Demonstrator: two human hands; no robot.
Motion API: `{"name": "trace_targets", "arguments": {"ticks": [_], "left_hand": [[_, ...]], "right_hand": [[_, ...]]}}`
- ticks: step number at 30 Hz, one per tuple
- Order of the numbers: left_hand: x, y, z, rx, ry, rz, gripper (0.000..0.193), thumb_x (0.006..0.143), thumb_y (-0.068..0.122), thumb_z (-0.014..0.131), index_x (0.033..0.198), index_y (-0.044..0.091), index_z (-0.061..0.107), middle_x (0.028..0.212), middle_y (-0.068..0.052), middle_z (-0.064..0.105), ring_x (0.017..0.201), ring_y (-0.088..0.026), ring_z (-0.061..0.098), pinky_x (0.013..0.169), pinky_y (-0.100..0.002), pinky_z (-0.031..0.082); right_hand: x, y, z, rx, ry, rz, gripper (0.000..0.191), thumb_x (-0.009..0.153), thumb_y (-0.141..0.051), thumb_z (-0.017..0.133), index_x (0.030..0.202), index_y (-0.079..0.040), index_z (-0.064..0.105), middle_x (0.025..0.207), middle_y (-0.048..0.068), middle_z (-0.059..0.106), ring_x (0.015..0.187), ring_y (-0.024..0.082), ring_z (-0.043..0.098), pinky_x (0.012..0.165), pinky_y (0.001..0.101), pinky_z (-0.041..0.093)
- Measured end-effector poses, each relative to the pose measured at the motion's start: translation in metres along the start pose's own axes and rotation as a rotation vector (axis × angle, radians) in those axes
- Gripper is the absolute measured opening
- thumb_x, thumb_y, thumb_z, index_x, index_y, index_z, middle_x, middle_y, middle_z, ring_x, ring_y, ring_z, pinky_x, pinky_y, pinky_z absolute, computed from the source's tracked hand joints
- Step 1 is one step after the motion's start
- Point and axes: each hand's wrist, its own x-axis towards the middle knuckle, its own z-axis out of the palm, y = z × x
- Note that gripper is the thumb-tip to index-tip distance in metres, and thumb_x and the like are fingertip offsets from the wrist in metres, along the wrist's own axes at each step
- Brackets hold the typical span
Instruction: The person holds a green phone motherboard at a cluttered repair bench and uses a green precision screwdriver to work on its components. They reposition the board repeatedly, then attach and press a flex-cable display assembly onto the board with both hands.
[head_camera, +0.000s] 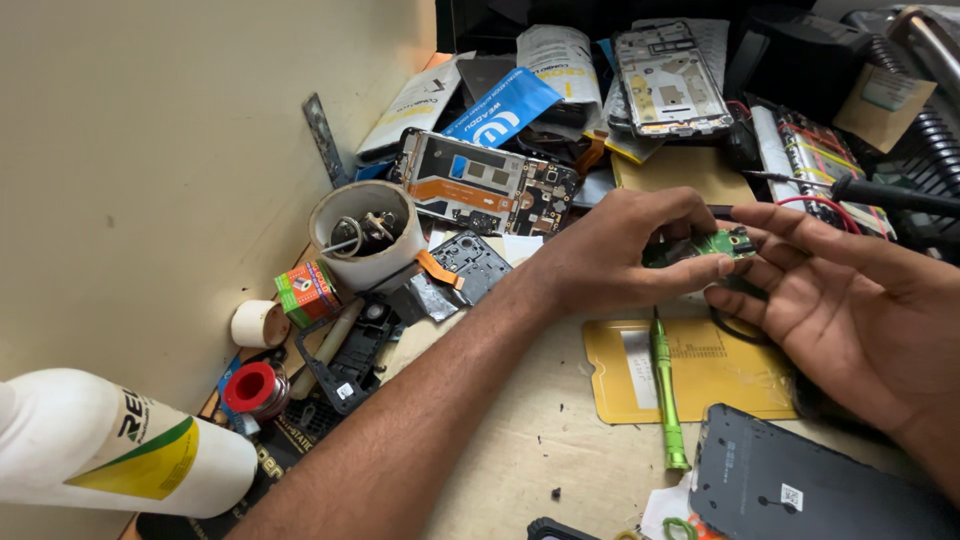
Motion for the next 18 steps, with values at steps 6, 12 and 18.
{"name": "trace_targets", "arguments": {"ticks": [6, 12, 18], "left_hand": [[-0.0010, -0.0029, 0.0011, 0.005, 0.011, 0.021, 0.034, 0.096, 0.029, 0.075, 0.111, 0.001, 0.066, 0.093, -0.010, 0.075, 0.083, -0.014, 0.074, 0.074, -0.030, 0.059], [0.0014, -0.0033, -0.0004, 0.039, 0.020, -0.055, 0.031, 0.095, 0.030, 0.073, 0.107, 0.002, 0.068, 0.084, -0.008, 0.074, 0.075, -0.012, 0.072, 0.067, -0.028, 0.057], [0.0028, 0.0032, -0.0008, -0.183, 0.044, -0.158, 0.031, 0.101, 0.031, 0.066, 0.106, 0.000, 0.069, 0.084, -0.005, 0.076, 0.070, -0.007, 0.068, 0.061, -0.025, 0.055]], "right_hand": [[-0.0001, -0.0005, 0.0064, -0.027, 0.023, -0.012, 0.057, 0.097, -0.028, 0.063, 0.140, 0.009, 0.053, 0.136, 0.022, 0.058, 0.129, 0.031, 0.055, 0.110, 0.0519, 0.041], [0.0001, 0.0005, 0.0014, -0.021, 0.030, -0.022, 0.053, 0.099, -0.025, 0.059, 0.140, 0.009, 0.053, 0.134, 0.022, 0.058, 0.127, 0.033, 0.056, 0.107, 0.0515, 0.042], [0.0004, 0.0058, 0.0036, -0.375, 0.110, -0.130, 0.044, 0.097, -0.001, 0.054, 0.141, 0.001, 0.051, 0.132, 0.014, 0.061, 0.121, 0.025, 0.062, 0.097, 0.0421, 0.051]]}}
